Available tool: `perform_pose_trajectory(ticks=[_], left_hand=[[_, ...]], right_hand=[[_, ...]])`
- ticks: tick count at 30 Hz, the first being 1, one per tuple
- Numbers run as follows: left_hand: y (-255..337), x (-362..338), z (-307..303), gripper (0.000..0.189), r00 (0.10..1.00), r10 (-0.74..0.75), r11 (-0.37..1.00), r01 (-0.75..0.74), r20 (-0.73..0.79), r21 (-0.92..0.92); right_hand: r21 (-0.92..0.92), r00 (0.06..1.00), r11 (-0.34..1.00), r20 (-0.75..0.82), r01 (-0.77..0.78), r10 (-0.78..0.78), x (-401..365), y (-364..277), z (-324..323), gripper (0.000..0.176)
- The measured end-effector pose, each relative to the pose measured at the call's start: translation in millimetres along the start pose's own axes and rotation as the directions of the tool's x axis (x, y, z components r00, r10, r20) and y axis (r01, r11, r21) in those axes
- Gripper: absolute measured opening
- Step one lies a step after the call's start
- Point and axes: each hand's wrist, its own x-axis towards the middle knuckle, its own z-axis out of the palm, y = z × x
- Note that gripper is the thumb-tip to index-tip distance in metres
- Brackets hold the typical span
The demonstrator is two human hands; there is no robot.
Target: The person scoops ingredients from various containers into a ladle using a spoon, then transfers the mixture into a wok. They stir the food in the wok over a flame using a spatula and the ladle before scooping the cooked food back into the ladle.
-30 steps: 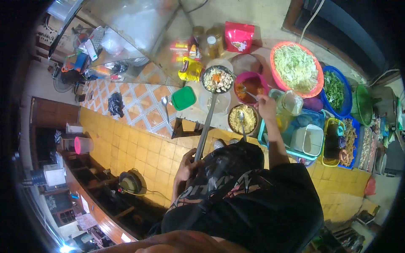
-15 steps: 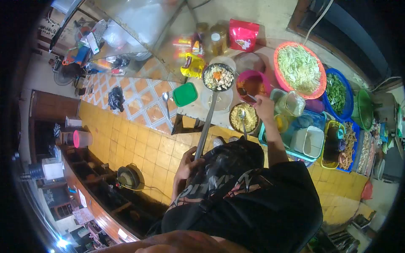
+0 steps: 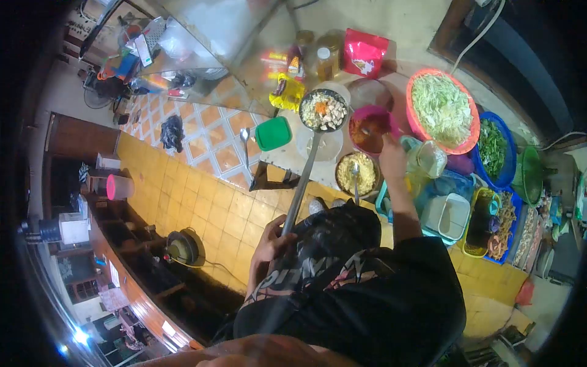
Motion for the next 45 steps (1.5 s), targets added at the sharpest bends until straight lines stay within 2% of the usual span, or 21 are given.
perform_pose_trajectory(ticks=[1,2,4,5,6,8,9,12,14,16,18,20,22,24,28,34,37,38,39,41,45], left_hand=[[-1.8,0.6,-0.3,0.033,1.0,0.007,1.0,-0.007,-0.001,0.03],[-2.7,2.1,0.2,0.033,1.0,0.018,0.998,-0.018,-0.001,0.059],[-3.1,1.7,0.9,0.035,1.0,0.023,0.999,-0.024,0.017,0.044],[-2.7,1.1,0.1,0.036,0.999,0.03,0.999,-0.031,0.032,0.034],[-3.2,1.0,-0.7,0.036,0.999,0.029,0.999,-0.03,0.032,0.032],[-5.7,0.9,-1.7,0.039,0.999,-0.002,0.999,0.001,0.035,0.05],[-7.2,2.4,-2.3,0.039,0.999,-0.002,0.999,0.0,0.038,0.047],[-7.9,4.8,-4.9,0.043,0.997,0.017,0.994,-0.025,0.076,0.111],[-3.0,4.5,-5.3,0.045,0.995,-0.057,0.987,0.043,0.085,0.157],[-1.6,5.1,-4.9,0.044,0.994,-0.029,0.987,0.012,0.103,0.16],[0.3,7.0,-3.8,0.043,0.992,-0.002,0.987,-0.019,0.124,0.162],[4.3,10.1,-3.6,0.042,0.986,0.027,0.941,-0.082,0.167,0.328],[18.0,7.6,0.9,0.042,0.985,0.011,0.947,-0.066,0.174,0.315],[21.2,7.4,1.8,0.041,0.984,-0.004,0.952,-0.052,0.181,0.301],[20.6,8.6,0.3,0.04,0.984,-0.006,0.935,-0.059,0.181,0.351],[8.5,18.0,-4.4,0.039,0.976,0.085,0.915,-0.155,0.198,0.372],[16.7,18.3,-2.1,0.04,0.97,0.107,0.91,-0.183,0.217,0.373],[21.9,18.3,-0.6,0.04,0.967,0.109,0.915,-0.189,0.233,0.358],[23.4,19.4,-1.3,0.04,0.966,0.108,0.914,-0.189,0.233,0.358],[25.2,20.5,-3.6,0.04,0.972,-0.03,0.921,-0.064,0.234,0.383],[17.3,24.2,-4.6,0.05,0.982,-0.018,0.919,-0.058,0.189,0.391]], right_hand=[[-0.041,0.994,0.998,-0.092,0.057,-0.061,7.5,-1.1,-9.9,0.019],[-0.044,0.994,0.997,-0.091,0.058,-0.062,12.7,-4.2,-21.1,0.019],[0.337,0.949,0.928,-0.21,-0.157,0.236,25.0,-23.3,-54.5,0.019],[0.293,0.937,0.947,-0.275,-0.132,0.216,28.3,-25.5,-64.0,0.02],[0.292,0.938,0.947,-0.273,-0.131,0.214,33.4,-32.9,-77.1,0.02],[0.663,0.901,0.711,-0.125,-0.235,0.415,40.0,-54.3,-97.3,0.019],[0.774,0.89,0.606,-0.132,-0.183,0.436,43.4,-59.3,-95.6,0.019],[0.853,0.917,0.511,-0.115,-0.106,0.382,49.0,-68.7,-87.8,0.019],[0.814,0.929,0.575,-0.147,-0.08,0.338,51.3,-74.5,-82.1,0.018],[0.764,0.935,0.638,-0.287,0.091,0.21,52.6,-82.8,-81.0,0.016],[0.698,0.943,0.707,-0.3,0.114,0.144,54.1,-77.0,-77.7,0.015],[0.523,0.957,0.843,-0.287,0.127,0.033,55.0,-76.7,-79.6,0.014],[0.565,0.956,0.817,-0.287,0.116,0.063,53.1,-79.0,-80.6,0.013],[0.459,0.962,0.875,-0.271,0.153,-0.026,51.5,-71.9,-76.3,0.013],[0.455,0.974,0.884,-0.227,0.11,-0.005,44.8,-71.4,-76.1,0.013],[0.513,0.961,0.849,-0.275,0.125,0.025,36.1,-65.4,-67.4,0.015],[0.447,0.945,0.887,-0.325,0.116,0.04,34.6,-66.7,-68.2,0.015],[0.512,0.946,0.855,-0.31,0.084,0.093,34.0,-66.7,-67.3,0.015],[0.574,0.946,0.817,-0.291,0.052,0.144,34.3,-67.9,-67.7,0.016],[0.58,0.938,0.812,-0.311,0.061,0.152,35.4,-73.6,-69.5,0.015],[0.594,0.932,0.802,-0.32,0.06,0.168,35.2,-73.4,-66.0,0.015]])
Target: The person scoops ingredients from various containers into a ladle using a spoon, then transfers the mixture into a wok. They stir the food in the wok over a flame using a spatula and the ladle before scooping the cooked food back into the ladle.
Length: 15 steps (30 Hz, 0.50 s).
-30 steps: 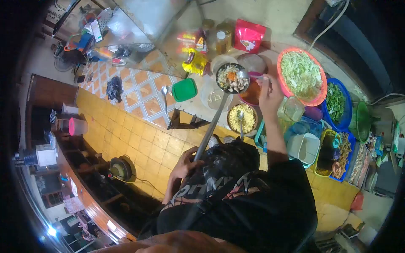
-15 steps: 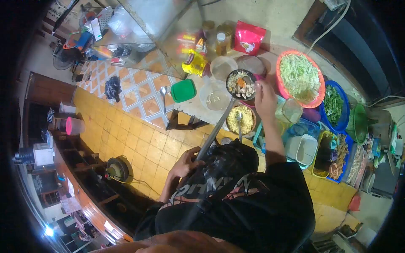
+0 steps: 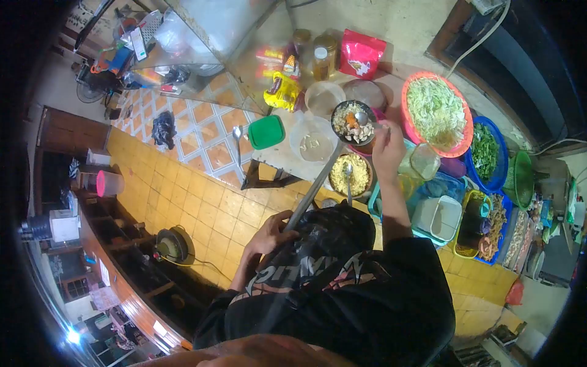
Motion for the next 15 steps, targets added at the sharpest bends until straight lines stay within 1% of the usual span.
perform_pose_trajectory(ticks=[4,6,7,9,10,12,13,15], left_hand=[[-9.9,6.8,-2.3,0.048,0.999,0.053,0.999,-0.052,-0.007,0.014],[-10.2,8.7,-2.5,0.048,0.997,0.074,0.997,-0.074,0.005,0.028],[-8.5,8.4,-1.3,0.047,0.998,0.059,0.998,-0.059,-0.006,0.014],[-8.2,8.8,-0.9,0.046,0.999,0.044,0.999,-0.044,-0.016,0.0],[-9.4,9.5,-1.1,0.045,0.998,0.055,0.998,-0.055,-0.021,0.028],[-8.3,9.9,-1.2,0.044,0.998,0.065,0.996,-0.063,-0.026,0.057],[-5.3,9.2,-1.2,0.043,0.999,0.041,0.998,-0.041,-0.016,0.044],[1.8,7.2,-1.1,0.042,1.0,0.016,0.999,-0.016,-0.004,0.034]], right_hand=[[-0.02,1.0,1.0,0.018,-0.021,0.022,-10.0,13.3,3.4,0.013],[0.137,0.991,0.982,-0.013,-0.127,0.13,-15.2,11.6,7.8,0.013],[0.139,0.991,0.982,-0.013,-0.127,0.13,-17.9,12.0,8.5,0.013],[0.235,0.964,0.941,-0.052,-0.243,0.262,-24.0,15.4,11.2,0.015],[0.236,0.963,0.941,-0.053,-0.244,0.263,-27.2,22.1,13.5,0.015],[0.401,0.92,0.859,-0.088,-0.318,0.382,-32.4,35.6,16.8,0.018],[0.402,0.919,0.858,-0.089,-0.32,0.385,-34.4,39.3,16.9,0.018],[0.507,0.884,0.781,-0.075,-0.365,0.461,-36.4,42.6,16.9,0.02]])
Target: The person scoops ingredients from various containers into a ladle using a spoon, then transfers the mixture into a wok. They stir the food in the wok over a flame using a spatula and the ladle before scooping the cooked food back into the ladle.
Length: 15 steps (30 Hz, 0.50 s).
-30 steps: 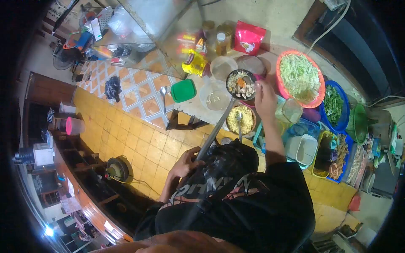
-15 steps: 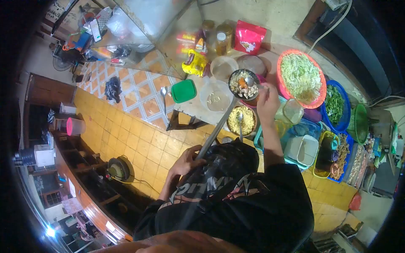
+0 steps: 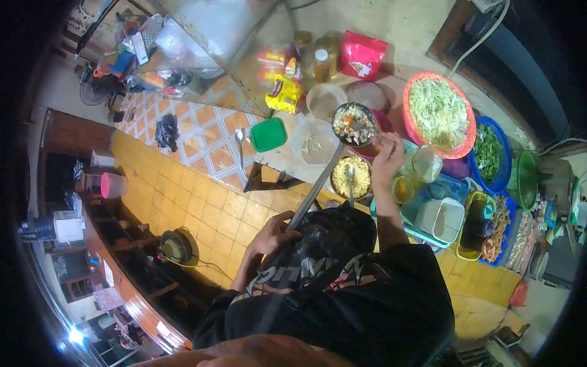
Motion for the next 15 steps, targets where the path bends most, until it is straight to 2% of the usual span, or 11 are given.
perform_pose_trajectory(ticks=[3,6,10,15], left_hand=[[4.3,-1.4,0.9,0.041,0.999,-0.036,0.999,0.037,0.008,-0.026],[0.8,-1.8,4.2,0.04,1.0,0.019,0.997,-0.02,-0.012,-0.079],[5.2,-5.2,4.4,0.041,1.0,-0.012,0.995,0.01,-0.024,-0.103],[3.0,-9.1,4.8,0.044,0.999,-0.048,0.984,0.044,-0.02,-0.175]], right_hand=[[0.073,1.0,0.997,-0.027,-0.007,0.009,-4.3,-2.5,-1.9,0.02],[0.174,0.994,0.983,-0.082,-0.058,0.074,-5.8,-1.6,-8.8,0.021],[0.207,0.99,0.977,-0.118,-0.051,0.076,-1.2,-2.7,-16.0,0.023],[0.175,0.994,0.984,-0.111,0.018,0.002,7.7,-21.5,-19.8,0.021]])
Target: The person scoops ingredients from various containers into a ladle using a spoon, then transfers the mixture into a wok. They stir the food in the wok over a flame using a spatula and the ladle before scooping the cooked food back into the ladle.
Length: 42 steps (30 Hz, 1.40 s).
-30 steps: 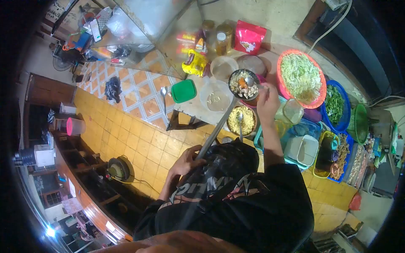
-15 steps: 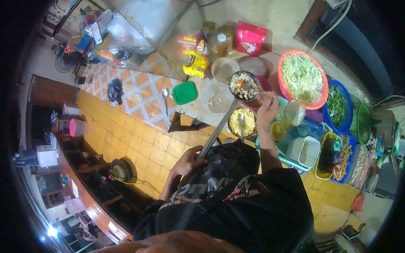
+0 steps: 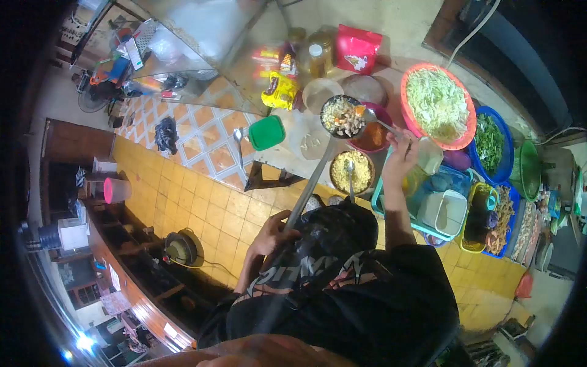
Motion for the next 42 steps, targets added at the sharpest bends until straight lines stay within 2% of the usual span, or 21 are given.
perform_pose_trajectory(ticks=[2,4,7,9,10,12,13,14,15,16,18,19,21,22,24,26,32,35,38,40,42], left_hand=[[-10.8,1.4,-2.8,0.045,1.0,0.002,0.999,-0.001,-0.021,0.049],[-6.5,-0.3,-1.7,0.045,1.0,-0.008,1.0,0.009,-0.024,0.019],[-3.6,-3.6,-0.1,0.045,0.998,-0.016,1.0,0.016,-0.067,0.0],[-4.1,-5.7,0.2,0.045,0.995,-0.02,1.0,0.021,-0.101,0.014],[-3.6,-5.1,-0.5,0.045,0.995,-0.037,0.999,0.034,-0.089,-0.03],[-4.1,-4.9,-1.7,0.045,0.995,-0.056,0.996,0.05,-0.077,-0.074],[-4.9,-4.6,-2.9,0.044,0.995,-0.039,0.998,0.034,-0.091,-0.052],[-5.2,-4.2,-4.0,0.043,0.994,-0.02,0.999,0.017,-0.106,-0.029],[-2.7,-4.8,-3.4,0.043,0.994,-0.019,0.999,0.016,-0.109,-0.027],[1.0,-6.0,-1.2,0.042,0.992,-0.02,0.999,0.015,-0.121,-0.042],[1.4,-8.6,-1.5,0.041,0.99,-0.024,0.998,0.015,-0.141,-0.061],[-1.5,-8.5,-2.8,0.041,0.992,-0.025,0.998,0.017,-0.12,-0.067],[-9.2,-6.9,-3.3,0.041,0.995,-0.03,0.997,0.023,-0.092,-0.075],[-13.7,-5.4,-3.8,0.043,0.996,-0.026,0.996,0.019,-0.082,-0.086],[-15.5,-3.8,-4.2,0.044,0.997,-0.022,0.995,0.015,-0.07,-0.096],[-14.5,-2.1,-3.5,0.045,0.995,0.038,0.999,-0.037,-0.092,0.012],[-5.7,-2.2,-2.7,0.046,0.997,0.01,0.998,-0.005,-0.077,0.063],[5.0,-1.5,-2.5,0.048,0.999,-0.026,0.997,0.029,-0.042,0.073],[-3.8,-0.7,-4.8,0.048,0.998,-0.031,0.99,0.039,-0.063,0.133],[-1.8,0.4,-5.0,0.049,0.999,-0.023,0.992,0.028,-0.049,0.121],[-4.6,1.6,-3.4,0.049,0.999,-0.015,0.994,0.019,-0.036,0.108]], right_hand=[[0.016,1.0,1.0,-0.004,-0.02,0.02,5.4,3.8,-7.7,0.02],[0.031,0.999,0.999,-0.007,-0.04,0.04,7.4,3.0,-8.5,0.02],[0.008,0.998,1.0,-0.057,0.021,-0.021,7.5,4.7,-9.0,0.019],[-0.157,1.0,0.987,-0.001,-0.012,0.012,8.2,12.5,-16.0,0.02],[-0.159,1.0,0.987,-0.005,-0.015,0.015,9.3,25.1,-21.8,0.02],[-0.309,0.971,0.946,0.237,0.1,-0.025,7.9,44.3,-25.9,0.02],[-0.309,0.972,0.946,0.234,0.098,-0.024,6.9,44.7,-26.9,0.02],[-0.577,0.924,0.746,0.357,0.334,-0.138,6.8,44.8,-27.8,0.019],[-0.732,0.843,0.425,0.503,0.533,-0.191,5.9,37.5,-21.7,0.019],[-0.727,0.84,0.429,0.507,0.537,-0.192,4.8,24.5,-12.9,0.019],[-0.627,0.924,0.694,0.35,0.354,-0.155,1.1,-3.2,3.8,0.017],[-0.626,0.923,0.695,0.353,0.354,-0.153,0.8,-10.7,10.8,0.017],[-0.433,0.91,0.826,0.357,0.362,-0.212,-1.8,-22.0,19.9,0.017],[-0.436,0.911,0.824,0.355,0.362,-0.212,-4.2,-25.2,24.4,0.017],[-0.427,0.85,0.789,0.481,0.442,-0.216,-9.2,-28.3,34.6,0.017],[-0.425,0.85,0.794,0.486,0.434,-0.205,-15.6,-25.8,41.5,0.017],[-0.429,0.853,0.803,0.49,0.414,-0.179,-24.3,-29.0,54.1,0.018],[-0.502,0.837,0.734,0.521,0.458,-0.166,-22.8,-26.5,52.2,0.017],[-0.478,0.868,0.786,0.475,0.393,-0.145,-22.8,-18.1,48.4,0.016],[-0.41,0.898,0.853,0.418,0.323,-0.139,-23.3,-17.2,48.5,0.015],[-0.401,0.906,0.865,0.403,0.302,-0.13,-23.2,-15.1,46.7,0.015]])
